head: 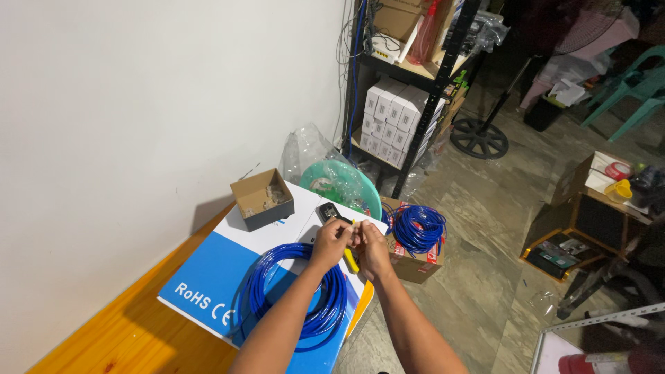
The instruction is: The person cuts blue plastic tubing into sections using a yellow-handled tube cutter at a workbench, and handles small fittings from a cardboard box while preparing the cut tubing pieces.
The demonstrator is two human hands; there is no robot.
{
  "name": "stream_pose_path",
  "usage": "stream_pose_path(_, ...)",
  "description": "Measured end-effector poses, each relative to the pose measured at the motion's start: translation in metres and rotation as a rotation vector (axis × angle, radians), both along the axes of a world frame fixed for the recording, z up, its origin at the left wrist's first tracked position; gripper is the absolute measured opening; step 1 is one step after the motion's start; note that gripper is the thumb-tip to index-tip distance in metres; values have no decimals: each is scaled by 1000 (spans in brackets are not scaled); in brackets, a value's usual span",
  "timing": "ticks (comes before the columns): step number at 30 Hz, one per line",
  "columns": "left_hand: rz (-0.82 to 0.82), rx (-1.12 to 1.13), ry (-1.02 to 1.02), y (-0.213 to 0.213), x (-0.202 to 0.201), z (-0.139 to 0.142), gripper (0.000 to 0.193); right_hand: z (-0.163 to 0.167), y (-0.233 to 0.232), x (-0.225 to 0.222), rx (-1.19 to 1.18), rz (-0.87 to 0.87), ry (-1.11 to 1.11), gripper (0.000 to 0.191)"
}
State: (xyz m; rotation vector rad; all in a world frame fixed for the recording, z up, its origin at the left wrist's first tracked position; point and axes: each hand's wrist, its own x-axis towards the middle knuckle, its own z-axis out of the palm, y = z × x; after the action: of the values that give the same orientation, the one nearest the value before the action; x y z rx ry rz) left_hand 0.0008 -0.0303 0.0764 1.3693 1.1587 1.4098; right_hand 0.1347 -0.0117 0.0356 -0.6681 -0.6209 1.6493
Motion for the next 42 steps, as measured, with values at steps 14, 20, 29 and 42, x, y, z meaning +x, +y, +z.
stream_pose_path(14, -14, -53, -4, 8, -5, -16, 13, 11, -9, 5, -97, 35, -21, 12)
stream_pose_path(20, 32, 40, 152, 11, -6, -19, 14, 3, 9, 7, -42, 62, -266, 14)
stream_pose_path(29, 6, 38, 103, 8, -12, -16, 17, 12, 26, 17, -111, 282, -422, 25)
stream_pose_path(42, 55, 25, 167, 11, -6, -21, 18, 15, 7, -1, -6, -65, -958, 29)
